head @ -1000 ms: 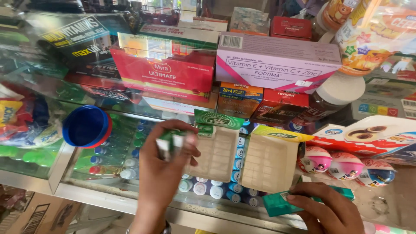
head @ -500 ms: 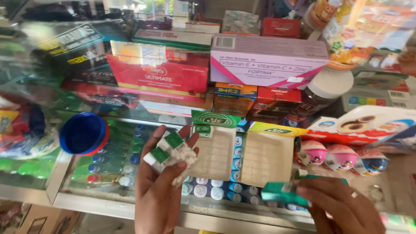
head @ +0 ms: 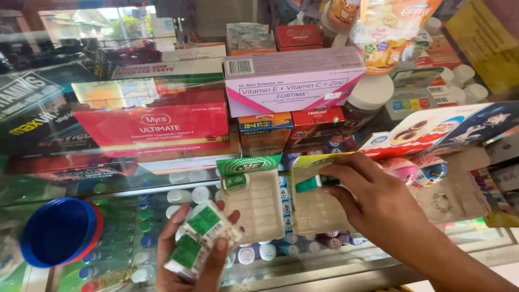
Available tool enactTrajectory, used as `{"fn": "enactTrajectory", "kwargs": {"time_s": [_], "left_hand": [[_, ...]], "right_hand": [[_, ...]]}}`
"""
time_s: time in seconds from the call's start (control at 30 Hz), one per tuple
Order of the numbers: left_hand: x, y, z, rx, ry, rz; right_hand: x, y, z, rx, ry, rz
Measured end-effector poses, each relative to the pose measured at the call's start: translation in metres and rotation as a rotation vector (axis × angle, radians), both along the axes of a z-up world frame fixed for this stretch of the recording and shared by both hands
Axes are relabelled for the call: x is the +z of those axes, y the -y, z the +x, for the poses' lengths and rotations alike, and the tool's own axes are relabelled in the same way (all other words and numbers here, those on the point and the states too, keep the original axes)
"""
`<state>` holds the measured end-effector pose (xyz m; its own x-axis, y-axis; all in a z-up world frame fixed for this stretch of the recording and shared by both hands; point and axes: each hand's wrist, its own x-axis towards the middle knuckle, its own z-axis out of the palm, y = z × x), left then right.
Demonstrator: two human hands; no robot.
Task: Stocking and organizing small mint and candy containers on a retail display shelf.
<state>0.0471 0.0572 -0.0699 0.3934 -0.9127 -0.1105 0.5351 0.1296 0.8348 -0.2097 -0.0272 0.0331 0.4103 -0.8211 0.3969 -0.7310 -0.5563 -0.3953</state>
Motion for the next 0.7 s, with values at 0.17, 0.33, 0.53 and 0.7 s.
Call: {"fn": "enactTrajectory", "kwargs": {"time_s": [0.17, 0.33, 0.53, 0.7], "left_hand": [[-0.022, 0.002, -0.001, -0.013, 0.173, -0.106], [-0.04, 0.016, 0.035, -0.085, 0.812, -0.015], [-0.005, 0.038, 0.035, -0.095, 1.135, -0.221], [-0.003, 0.038, 0.018, -0.192, 1.119, -0.37]], "right_hand": [[-0.025, 0.008, 0.018, -0.113, -0.08, 0.008], [-0.045, 0.012, 0.024, -0.155, -0.112, -0.086], [-0.007, -0.005, 0.042, -0.134, -0.233, -0.316], [-0.014, -0.03, 0.067, 0.186, 0.164, 0.062]]}}
